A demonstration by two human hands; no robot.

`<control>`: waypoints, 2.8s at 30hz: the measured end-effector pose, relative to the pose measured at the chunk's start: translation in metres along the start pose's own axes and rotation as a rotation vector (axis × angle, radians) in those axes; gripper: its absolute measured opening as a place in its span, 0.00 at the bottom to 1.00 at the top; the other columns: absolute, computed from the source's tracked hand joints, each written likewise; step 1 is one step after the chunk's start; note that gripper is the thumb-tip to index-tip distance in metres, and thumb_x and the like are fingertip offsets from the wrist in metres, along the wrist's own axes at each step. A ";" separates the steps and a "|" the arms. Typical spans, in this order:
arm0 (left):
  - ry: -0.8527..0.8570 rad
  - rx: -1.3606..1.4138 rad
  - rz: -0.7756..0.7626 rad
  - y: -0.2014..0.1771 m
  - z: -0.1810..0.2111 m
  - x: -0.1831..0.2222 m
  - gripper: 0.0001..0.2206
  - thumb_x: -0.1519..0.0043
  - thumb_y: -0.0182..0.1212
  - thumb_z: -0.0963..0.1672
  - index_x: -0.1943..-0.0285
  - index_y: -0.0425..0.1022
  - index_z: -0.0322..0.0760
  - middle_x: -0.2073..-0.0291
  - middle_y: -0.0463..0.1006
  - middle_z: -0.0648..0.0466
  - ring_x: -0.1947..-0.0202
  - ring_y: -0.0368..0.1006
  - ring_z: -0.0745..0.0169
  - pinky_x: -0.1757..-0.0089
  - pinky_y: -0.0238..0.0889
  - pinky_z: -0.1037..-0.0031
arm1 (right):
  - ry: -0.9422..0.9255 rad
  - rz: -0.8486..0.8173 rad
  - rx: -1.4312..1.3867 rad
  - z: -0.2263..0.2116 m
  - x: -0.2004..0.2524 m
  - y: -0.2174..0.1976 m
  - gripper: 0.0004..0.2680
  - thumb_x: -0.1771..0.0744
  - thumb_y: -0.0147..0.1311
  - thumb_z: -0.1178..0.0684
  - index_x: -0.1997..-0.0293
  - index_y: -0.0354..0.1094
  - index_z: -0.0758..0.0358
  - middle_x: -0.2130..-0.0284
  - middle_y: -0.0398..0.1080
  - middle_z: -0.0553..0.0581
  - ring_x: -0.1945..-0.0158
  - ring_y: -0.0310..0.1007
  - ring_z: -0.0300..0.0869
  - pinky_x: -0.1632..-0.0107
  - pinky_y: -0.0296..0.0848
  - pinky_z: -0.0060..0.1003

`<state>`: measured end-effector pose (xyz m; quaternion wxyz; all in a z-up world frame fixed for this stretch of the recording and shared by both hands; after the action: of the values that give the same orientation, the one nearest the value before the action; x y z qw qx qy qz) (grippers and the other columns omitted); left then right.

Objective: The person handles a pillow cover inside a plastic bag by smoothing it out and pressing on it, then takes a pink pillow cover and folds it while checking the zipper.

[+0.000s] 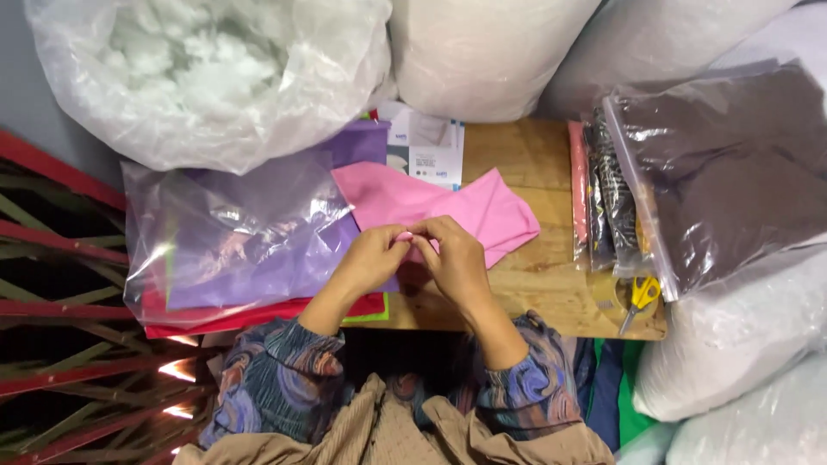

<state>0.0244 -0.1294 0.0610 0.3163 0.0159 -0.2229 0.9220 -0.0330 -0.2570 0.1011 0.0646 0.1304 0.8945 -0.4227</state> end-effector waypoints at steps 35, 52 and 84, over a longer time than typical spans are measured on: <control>0.224 0.476 0.674 -0.111 0.009 0.021 0.05 0.35 0.51 0.39 0.61 0.72 0.40 0.70 0.65 0.61 0.64 0.62 0.69 0.55 0.59 0.76 | 0.192 0.477 0.070 0.107 -0.021 -0.095 0.02 0.31 0.47 0.59 0.56 0.65 0.62 0.65 0.71 0.68 0.55 0.73 0.66 0.49 0.68 0.55; -0.250 -0.768 -0.186 -0.045 -0.087 -0.021 0.13 0.44 0.59 0.48 0.57 0.83 0.40 0.60 0.83 0.40 0.50 0.78 0.36 0.52 0.70 0.48 | 0.462 -0.357 0.350 0.151 -0.007 -0.006 0.12 0.33 0.55 0.43 0.45 0.73 0.47 0.51 0.78 0.57 0.42 0.75 0.56 0.42 0.71 0.55; 0.017 -0.979 0.320 0.001 -0.050 -0.054 0.09 0.43 0.54 0.39 0.58 0.79 0.36 0.70 0.80 0.45 0.66 0.80 0.41 0.66 0.71 0.52 | 0.263 -0.355 -0.015 0.048 -0.016 0.001 0.07 0.31 0.49 0.48 0.51 0.67 0.51 0.64 0.76 0.68 0.53 0.76 0.67 0.50 0.71 0.58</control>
<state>0.0725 -0.1404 0.0058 0.1435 -0.1758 -0.6255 0.7465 -0.0174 -0.2964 0.0730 -0.1271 0.0245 0.9073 -0.4001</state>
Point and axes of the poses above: each hand's wrist, its own x-axis away from the middle knuckle, its own y-axis out of the palm, z = x × y, the point moved 8 cm from there along -x, towards the middle knuckle
